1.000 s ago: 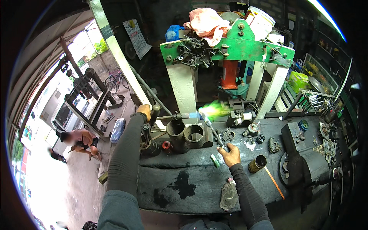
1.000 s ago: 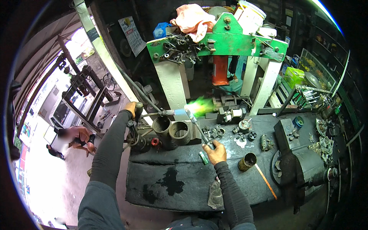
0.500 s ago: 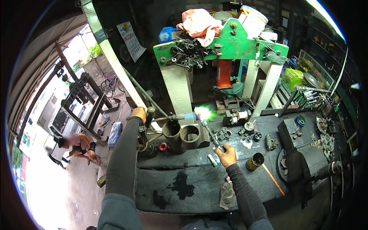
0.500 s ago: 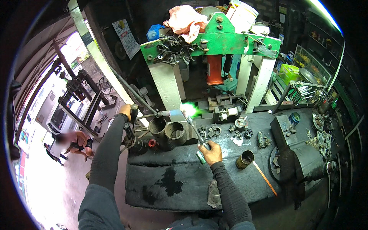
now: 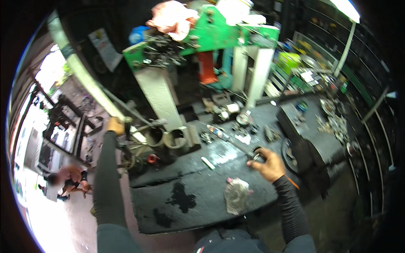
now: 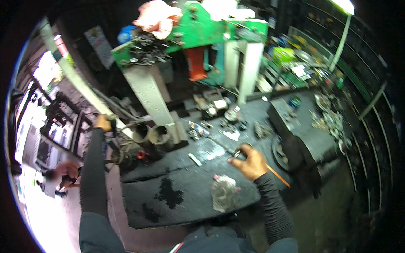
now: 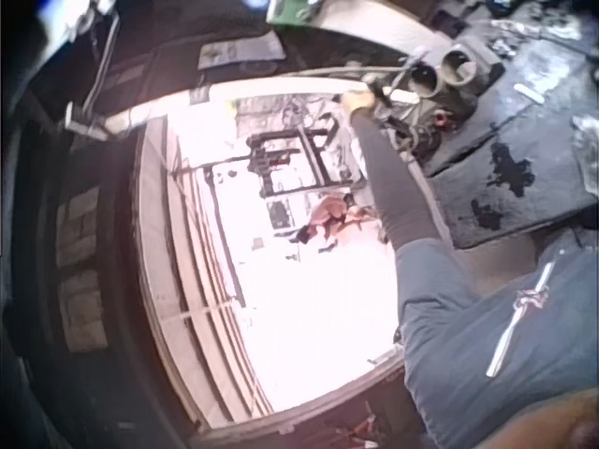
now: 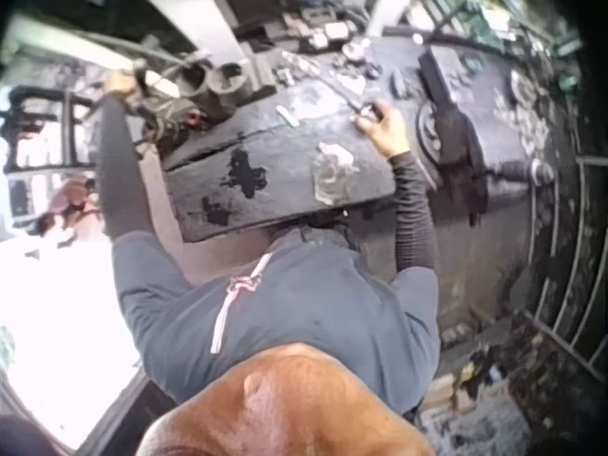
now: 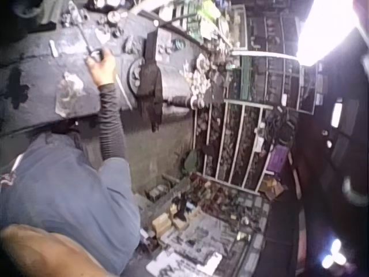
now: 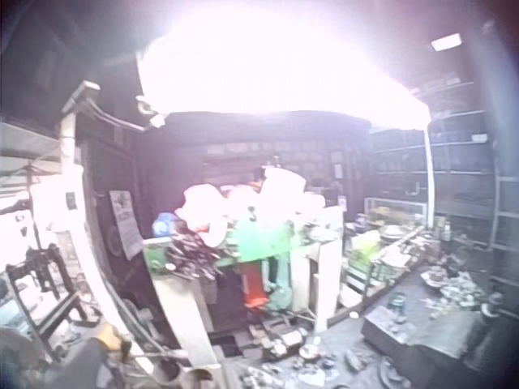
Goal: The person uses a handheld torch to heat a cylindrical metal part clamped in a vise, then applies a soldering rod to the heated area. They briefly inspect the part with a pencil, retrieve small metal pieces from a tray, and continue heating and soldering the part.
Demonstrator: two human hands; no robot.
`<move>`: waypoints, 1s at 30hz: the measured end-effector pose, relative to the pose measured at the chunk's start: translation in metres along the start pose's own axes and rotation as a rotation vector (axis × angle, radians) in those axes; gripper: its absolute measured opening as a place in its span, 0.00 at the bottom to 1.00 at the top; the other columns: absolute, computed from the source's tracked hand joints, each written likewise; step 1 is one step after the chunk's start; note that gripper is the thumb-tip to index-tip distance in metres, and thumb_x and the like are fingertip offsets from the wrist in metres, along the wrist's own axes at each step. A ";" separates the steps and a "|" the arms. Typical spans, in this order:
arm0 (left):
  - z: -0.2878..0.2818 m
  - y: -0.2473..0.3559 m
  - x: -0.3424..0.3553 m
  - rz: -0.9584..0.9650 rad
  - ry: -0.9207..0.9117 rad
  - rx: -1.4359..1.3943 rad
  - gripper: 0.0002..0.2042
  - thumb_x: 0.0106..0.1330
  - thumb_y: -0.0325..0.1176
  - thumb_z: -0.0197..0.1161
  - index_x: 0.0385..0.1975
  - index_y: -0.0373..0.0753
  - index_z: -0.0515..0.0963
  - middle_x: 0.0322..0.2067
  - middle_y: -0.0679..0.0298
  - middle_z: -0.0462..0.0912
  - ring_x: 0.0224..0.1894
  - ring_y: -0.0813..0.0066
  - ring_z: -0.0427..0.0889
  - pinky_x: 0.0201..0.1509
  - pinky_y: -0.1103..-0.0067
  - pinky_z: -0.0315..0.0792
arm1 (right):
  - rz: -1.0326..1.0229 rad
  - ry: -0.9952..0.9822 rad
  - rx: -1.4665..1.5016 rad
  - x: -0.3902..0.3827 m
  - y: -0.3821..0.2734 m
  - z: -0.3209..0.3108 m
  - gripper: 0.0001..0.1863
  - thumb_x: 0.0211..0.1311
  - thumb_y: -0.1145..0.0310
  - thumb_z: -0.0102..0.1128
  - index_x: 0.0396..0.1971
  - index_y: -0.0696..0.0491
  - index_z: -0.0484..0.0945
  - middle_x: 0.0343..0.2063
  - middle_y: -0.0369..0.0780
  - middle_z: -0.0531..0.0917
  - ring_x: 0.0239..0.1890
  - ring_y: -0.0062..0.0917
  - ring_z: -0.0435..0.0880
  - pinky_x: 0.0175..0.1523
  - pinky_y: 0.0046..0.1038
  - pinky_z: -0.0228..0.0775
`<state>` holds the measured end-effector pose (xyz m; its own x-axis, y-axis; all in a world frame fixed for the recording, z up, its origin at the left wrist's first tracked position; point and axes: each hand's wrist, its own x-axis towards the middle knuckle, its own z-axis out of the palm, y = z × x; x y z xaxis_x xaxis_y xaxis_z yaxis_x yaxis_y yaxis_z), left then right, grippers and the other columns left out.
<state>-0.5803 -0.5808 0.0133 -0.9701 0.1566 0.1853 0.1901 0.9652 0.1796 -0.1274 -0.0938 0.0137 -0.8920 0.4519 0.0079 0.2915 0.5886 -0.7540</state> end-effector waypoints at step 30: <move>0.025 0.266 -0.507 -0.259 0.093 -1.402 0.10 0.72 0.22 0.64 0.50 0.26 0.81 0.38 0.58 0.85 0.36 0.75 0.85 0.41 0.78 0.85 | 0.103 0.031 -0.373 -0.080 0.122 -0.159 0.27 0.54 0.44 0.74 0.39 0.55 0.90 0.30 0.50 0.88 0.38 0.41 0.90 0.46 0.41 0.79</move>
<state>-0.0412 -0.3982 -0.0571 -0.9970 -0.0565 0.0521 0.0547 -0.0457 0.9975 0.0342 0.0490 0.0257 -0.8423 0.5382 -0.0308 0.4896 0.7397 -0.4617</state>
